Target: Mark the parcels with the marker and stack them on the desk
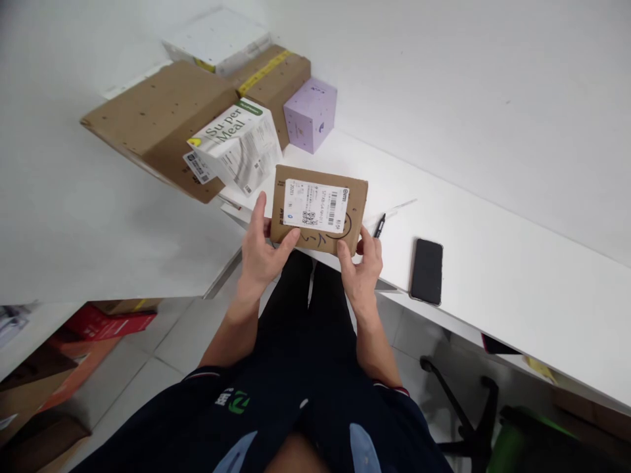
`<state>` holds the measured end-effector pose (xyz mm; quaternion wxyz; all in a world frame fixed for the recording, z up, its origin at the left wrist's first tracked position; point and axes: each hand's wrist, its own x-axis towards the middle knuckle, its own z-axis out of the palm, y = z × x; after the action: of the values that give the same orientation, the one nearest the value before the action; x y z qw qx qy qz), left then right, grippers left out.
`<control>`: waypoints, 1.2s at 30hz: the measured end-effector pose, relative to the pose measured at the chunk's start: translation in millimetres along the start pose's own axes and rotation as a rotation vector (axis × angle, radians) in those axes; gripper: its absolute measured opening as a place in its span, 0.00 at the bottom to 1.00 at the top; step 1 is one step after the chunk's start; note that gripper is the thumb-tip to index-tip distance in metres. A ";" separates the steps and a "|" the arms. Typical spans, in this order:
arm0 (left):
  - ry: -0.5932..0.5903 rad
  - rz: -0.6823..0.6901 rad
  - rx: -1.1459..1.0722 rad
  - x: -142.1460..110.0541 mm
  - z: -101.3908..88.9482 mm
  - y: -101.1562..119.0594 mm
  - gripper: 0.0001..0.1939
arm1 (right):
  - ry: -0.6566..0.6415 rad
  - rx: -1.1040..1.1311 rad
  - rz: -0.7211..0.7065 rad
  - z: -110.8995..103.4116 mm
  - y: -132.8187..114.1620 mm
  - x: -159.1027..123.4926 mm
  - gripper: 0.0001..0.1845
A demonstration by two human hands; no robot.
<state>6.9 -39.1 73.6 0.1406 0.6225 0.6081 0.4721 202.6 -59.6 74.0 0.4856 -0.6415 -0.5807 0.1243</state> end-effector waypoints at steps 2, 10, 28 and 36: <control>0.017 0.063 0.051 1.6 0.4 4.5 0.40 | 0.009 0.003 0.006 -1.1 -2.1 2.2 0.27; -0.085 0.164 0.203 12.4 0.6 19.2 0.30 | -0.003 0.026 0.066 -0.3 6.9 18.2 0.28; -0.104 0.142 0.291 12.2 4.4 19.8 0.33 | -0.298 -0.471 0.208 -16.7 77.7 40.6 0.26; 0.046 0.489 0.395 7.0 17.2 22.7 0.27 | -0.482 -0.659 0.073 -20.5 84.5 43.3 0.30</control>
<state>32.8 -30.9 84.6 -0.1142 0.7548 0.5234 0.3786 282.9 -19.6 36.8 0.0994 -0.7354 -0.6634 0.0957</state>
